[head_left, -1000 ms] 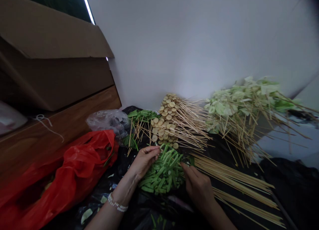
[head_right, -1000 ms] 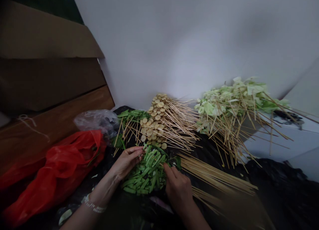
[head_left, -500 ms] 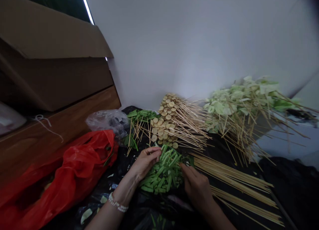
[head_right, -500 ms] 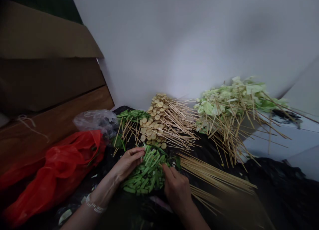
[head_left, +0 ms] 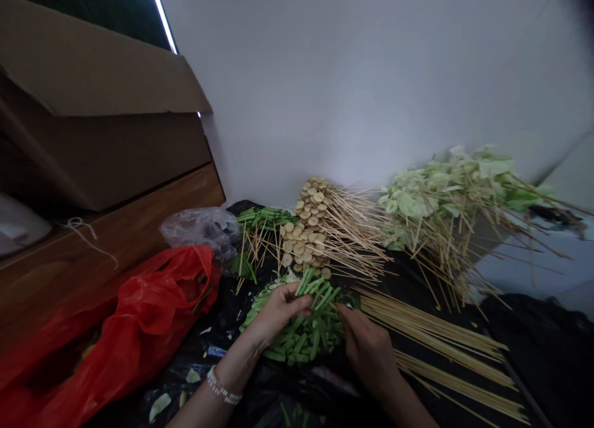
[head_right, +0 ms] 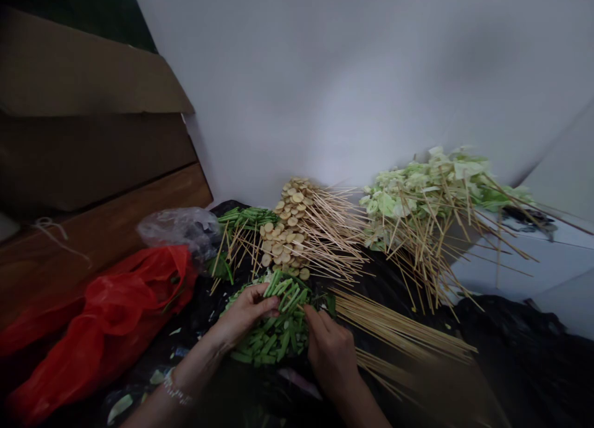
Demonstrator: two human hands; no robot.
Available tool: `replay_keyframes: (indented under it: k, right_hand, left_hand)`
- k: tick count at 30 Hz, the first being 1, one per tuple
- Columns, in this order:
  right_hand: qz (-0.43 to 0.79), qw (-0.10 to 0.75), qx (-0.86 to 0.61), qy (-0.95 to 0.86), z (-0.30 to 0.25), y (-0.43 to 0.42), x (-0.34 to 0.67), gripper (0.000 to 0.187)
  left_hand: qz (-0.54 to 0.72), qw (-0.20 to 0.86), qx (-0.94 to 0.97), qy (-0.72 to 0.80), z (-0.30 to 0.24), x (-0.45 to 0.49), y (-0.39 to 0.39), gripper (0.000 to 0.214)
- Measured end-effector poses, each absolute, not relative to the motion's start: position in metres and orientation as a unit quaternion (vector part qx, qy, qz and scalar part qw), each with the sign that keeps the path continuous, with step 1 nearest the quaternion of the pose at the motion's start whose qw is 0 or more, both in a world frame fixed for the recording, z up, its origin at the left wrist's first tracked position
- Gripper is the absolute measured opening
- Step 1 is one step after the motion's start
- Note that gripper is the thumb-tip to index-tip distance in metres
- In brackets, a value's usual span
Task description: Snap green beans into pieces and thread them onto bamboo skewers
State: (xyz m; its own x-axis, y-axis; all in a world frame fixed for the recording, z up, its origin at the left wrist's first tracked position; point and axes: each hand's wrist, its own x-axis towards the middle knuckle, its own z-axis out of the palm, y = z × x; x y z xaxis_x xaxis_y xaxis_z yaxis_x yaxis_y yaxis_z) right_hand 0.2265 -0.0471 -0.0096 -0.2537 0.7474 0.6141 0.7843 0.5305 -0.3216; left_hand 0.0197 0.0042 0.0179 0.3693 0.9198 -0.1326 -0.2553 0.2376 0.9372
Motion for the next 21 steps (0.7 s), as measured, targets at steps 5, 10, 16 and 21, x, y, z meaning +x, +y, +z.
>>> replay_keyframes:
  k: [5, 10, 16, 21]
  right_hand:
    - [-0.073, 0.336, -0.491, -0.800, 0.000, -0.047, 0.233, 0.033]
    - [-0.055, 0.310, -0.496, -0.809, 0.021, -0.058, 0.262, 0.032]
    - [0.126, 0.294, -0.463, -0.827, 0.056, -0.081, 0.292, 0.027]
    - [0.237, 0.331, -0.518, -0.752, 0.077, -0.067, 0.282, 0.031]
  left_hand:
    - [0.486, 0.677, 0.386, 0.396, 0.017, 0.016, 0.010, 0.025]
    - [0.555, 0.676, 0.285, 0.392, 0.023, 0.009, 0.018, 0.028]
    - [0.589, 0.680, 0.255, 0.355, 0.029, 0.008, 0.014, 0.027]
    - [0.581, 0.707, 0.283, 0.288, 0.028, 0.011, 0.006, 0.047]
